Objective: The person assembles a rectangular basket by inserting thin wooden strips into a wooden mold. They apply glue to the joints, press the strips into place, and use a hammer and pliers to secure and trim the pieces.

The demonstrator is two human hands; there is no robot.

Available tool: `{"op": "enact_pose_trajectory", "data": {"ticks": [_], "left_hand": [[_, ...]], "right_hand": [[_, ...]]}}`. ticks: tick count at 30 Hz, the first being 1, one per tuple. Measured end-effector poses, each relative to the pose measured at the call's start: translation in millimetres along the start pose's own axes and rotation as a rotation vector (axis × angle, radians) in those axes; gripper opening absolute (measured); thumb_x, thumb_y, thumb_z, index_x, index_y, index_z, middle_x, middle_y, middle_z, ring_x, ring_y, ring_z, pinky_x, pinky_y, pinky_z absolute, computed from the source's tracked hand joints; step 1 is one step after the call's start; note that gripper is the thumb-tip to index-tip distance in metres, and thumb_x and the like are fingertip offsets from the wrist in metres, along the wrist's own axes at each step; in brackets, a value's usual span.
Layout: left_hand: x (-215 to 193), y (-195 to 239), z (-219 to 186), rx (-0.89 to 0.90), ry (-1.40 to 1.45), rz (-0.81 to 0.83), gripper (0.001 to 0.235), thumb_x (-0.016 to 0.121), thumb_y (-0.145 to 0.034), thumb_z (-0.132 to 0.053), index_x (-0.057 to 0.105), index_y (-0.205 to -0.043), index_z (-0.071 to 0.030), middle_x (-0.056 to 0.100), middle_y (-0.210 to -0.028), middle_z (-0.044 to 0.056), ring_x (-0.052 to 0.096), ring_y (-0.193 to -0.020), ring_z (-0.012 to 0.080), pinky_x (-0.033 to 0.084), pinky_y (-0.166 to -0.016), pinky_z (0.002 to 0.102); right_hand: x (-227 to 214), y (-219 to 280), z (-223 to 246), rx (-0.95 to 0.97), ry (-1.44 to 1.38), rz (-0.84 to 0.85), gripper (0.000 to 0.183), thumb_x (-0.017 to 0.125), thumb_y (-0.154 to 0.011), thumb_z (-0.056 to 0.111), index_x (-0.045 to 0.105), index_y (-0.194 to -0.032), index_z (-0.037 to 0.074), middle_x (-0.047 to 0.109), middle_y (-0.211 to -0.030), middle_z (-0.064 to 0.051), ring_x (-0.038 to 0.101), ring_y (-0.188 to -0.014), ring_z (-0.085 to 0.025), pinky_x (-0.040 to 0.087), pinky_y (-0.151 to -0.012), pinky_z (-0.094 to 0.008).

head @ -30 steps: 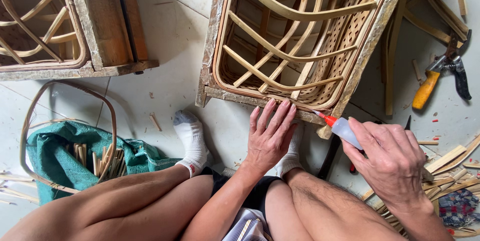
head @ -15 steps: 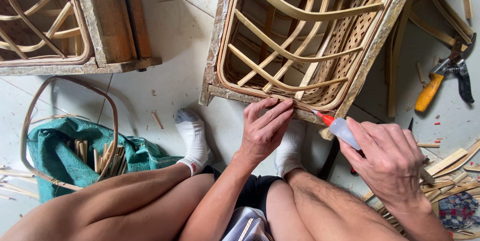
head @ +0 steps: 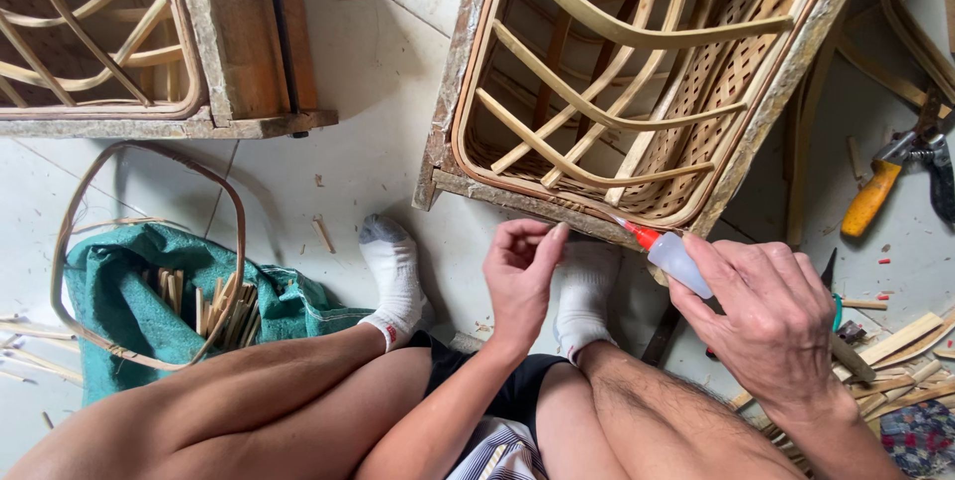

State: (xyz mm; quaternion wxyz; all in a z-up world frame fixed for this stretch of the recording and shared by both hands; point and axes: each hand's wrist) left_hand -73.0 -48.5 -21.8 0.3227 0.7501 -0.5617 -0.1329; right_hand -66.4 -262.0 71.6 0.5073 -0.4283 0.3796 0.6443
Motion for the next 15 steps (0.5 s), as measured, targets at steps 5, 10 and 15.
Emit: {"op": "enact_pose_trajectory", "data": {"ticks": [5, 10, 15], "left_hand": [[3, -12, 8, -0.121, 0.026, -0.016, 0.024, 0.079, -0.091, -0.015, 0.059, -0.091, -0.003, 0.072, -0.081, 0.007, 0.067, -0.072, 0.0092, 0.055, -0.069, 0.022], [11, -14, 8, -0.072, -0.018, -0.084, 0.032, 0.084, -0.089, -0.015, 0.054, -0.086, -0.004, 0.071, -0.080, 0.008, 0.066, -0.071, 0.0089, 0.053, -0.067, 0.022], [14, -13, 8, -0.075, 0.029, -0.057, 0.030, 0.081, -0.089, -0.016, 0.053, -0.087, -0.005, 0.071, -0.080, 0.008, 0.069, -0.072, 0.0101, 0.055, -0.067, 0.022]], "right_hand": [[-1, -8, 5, -0.029, 0.008, 0.037, 0.044, 0.088, -0.076, 0.017, 0.075, -0.116, 0.005, 0.069, -0.095, -0.004, 0.061, -0.087, -0.024, 0.048, -0.077, -0.040], [-5, -9, 8, 0.000, -0.014, 0.012, 0.042, 0.086, -0.079, 0.016, 0.074, -0.119, 0.006, 0.067, -0.097, -0.004, 0.061, -0.089, -0.023, 0.049, -0.078, -0.038], [-3, -14, 9, -0.026, -0.014, 0.031, 0.043, 0.087, -0.076, 0.016, 0.074, -0.116, 0.004, 0.069, -0.095, -0.005, 0.062, -0.087, -0.024, 0.049, -0.077, -0.040]]}}
Point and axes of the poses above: each hand's wrist, its own y-axis away from the middle knuckle, its own x-axis out of the palm, z = x × y
